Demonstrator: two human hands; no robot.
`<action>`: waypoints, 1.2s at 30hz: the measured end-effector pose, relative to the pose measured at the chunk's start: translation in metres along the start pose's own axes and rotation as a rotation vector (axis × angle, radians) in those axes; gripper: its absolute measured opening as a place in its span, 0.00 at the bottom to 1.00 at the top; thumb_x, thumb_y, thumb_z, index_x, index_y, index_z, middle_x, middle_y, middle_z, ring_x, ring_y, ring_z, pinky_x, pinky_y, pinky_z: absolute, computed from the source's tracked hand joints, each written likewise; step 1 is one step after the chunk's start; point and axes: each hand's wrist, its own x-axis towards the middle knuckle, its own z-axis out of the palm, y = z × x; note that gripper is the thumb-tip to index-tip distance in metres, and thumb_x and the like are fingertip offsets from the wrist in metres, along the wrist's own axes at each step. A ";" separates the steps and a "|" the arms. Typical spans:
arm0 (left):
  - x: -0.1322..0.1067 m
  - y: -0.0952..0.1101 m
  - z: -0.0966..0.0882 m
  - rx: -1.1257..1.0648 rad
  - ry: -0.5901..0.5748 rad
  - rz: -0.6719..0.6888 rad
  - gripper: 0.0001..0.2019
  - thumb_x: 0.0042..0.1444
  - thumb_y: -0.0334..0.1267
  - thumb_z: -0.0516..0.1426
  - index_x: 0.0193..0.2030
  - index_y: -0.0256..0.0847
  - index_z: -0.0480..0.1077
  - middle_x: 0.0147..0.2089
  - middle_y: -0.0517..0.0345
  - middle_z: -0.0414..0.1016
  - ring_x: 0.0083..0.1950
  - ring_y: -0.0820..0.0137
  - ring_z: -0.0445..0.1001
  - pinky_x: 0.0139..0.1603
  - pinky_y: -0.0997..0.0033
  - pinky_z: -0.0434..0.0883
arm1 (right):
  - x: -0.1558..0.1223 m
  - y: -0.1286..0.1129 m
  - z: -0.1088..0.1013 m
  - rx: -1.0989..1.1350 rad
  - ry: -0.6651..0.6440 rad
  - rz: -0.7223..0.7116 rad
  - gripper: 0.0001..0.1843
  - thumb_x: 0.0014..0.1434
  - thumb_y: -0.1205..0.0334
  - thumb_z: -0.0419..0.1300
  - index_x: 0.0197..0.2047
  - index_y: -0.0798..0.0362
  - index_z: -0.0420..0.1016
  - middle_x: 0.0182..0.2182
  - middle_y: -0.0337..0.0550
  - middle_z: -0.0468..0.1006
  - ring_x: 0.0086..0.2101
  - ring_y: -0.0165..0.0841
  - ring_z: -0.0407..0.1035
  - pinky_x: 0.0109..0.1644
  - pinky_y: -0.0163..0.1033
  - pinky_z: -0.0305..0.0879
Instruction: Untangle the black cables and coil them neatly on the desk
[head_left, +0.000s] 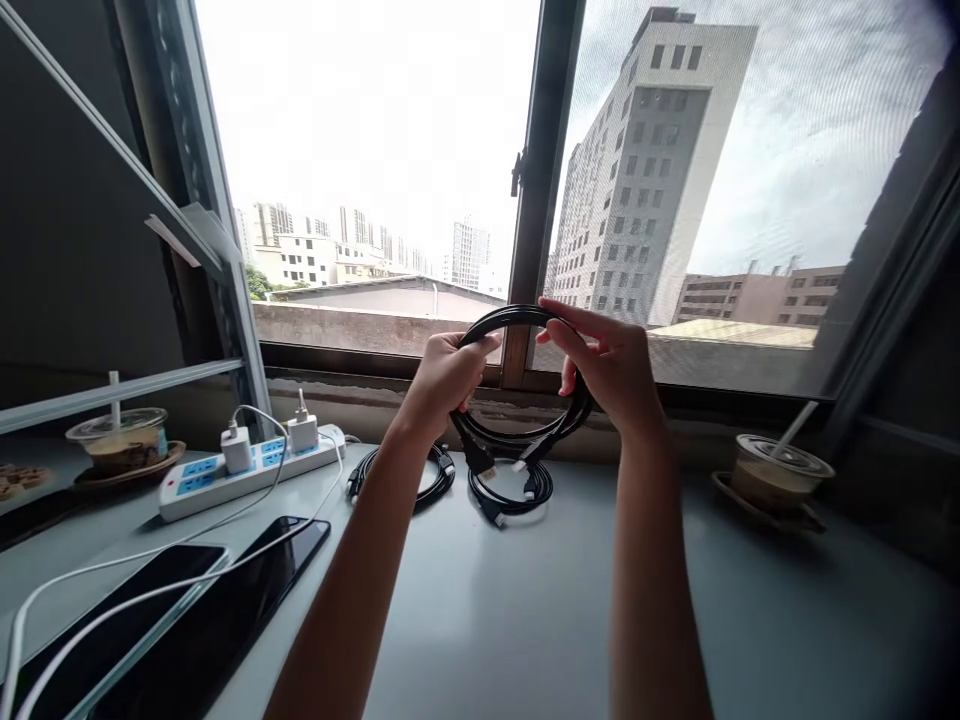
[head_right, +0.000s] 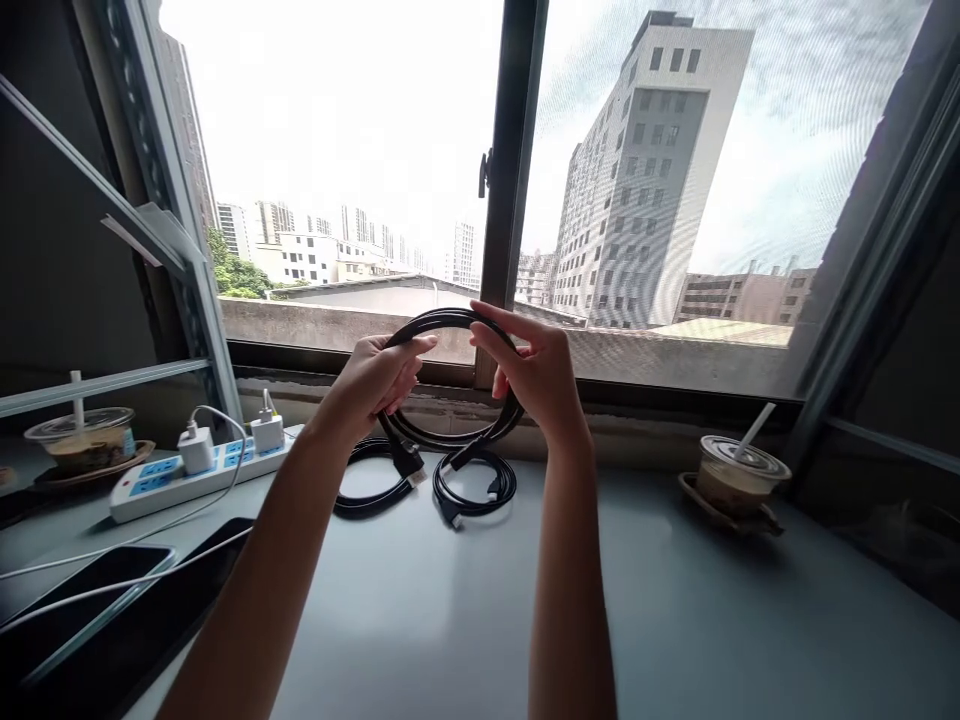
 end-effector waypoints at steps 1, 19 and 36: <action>-0.002 0.002 0.001 0.011 -0.007 0.018 0.18 0.51 0.37 0.56 0.15 0.42 0.52 0.10 0.69 0.49 0.10 0.83 0.47 0.09 0.78 0.48 | 0.001 0.001 0.001 0.003 0.016 -0.007 0.21 0.55 0.49 0.58 0.48 0.49 0.75 0.29 0.39 0.76 0.13 0.20 0.59 0.15 0.29 0.55; 0.045 -0.141 0.027 0.700 -0.061 -0.148 0.12 0.61 0.37 0.44 0.51 0.39 0.59 0.38 0.48 0.72 0.24 0.71 0.73 0.30 0.71 0.69 | -0.016 0.155 0.031 -0.064 -0.046 0.360 0.21 0.48 0.56 0.63 0.43 0.60 0.77 0.34 0.49 0.79 0.18 0.24 0.65 0.18 0.28 0.58; 0.022 -0.194 0.050 1.257 -0.073 -0.279 0.17 0.57 0.24 0.43 0.46 0.31 0.69 0.50 0.35 0.67 0.56 0.55 0.64 0.52 0.61 0.62 | -0.083 0.257 0.069 -0.108 -0.201 0.509 0.08 0.55 0.66 0.61 0.40 0.57 0.75 0.40 0.43 0.76 0.43 0.34 0.70 0.52 0.47 0.64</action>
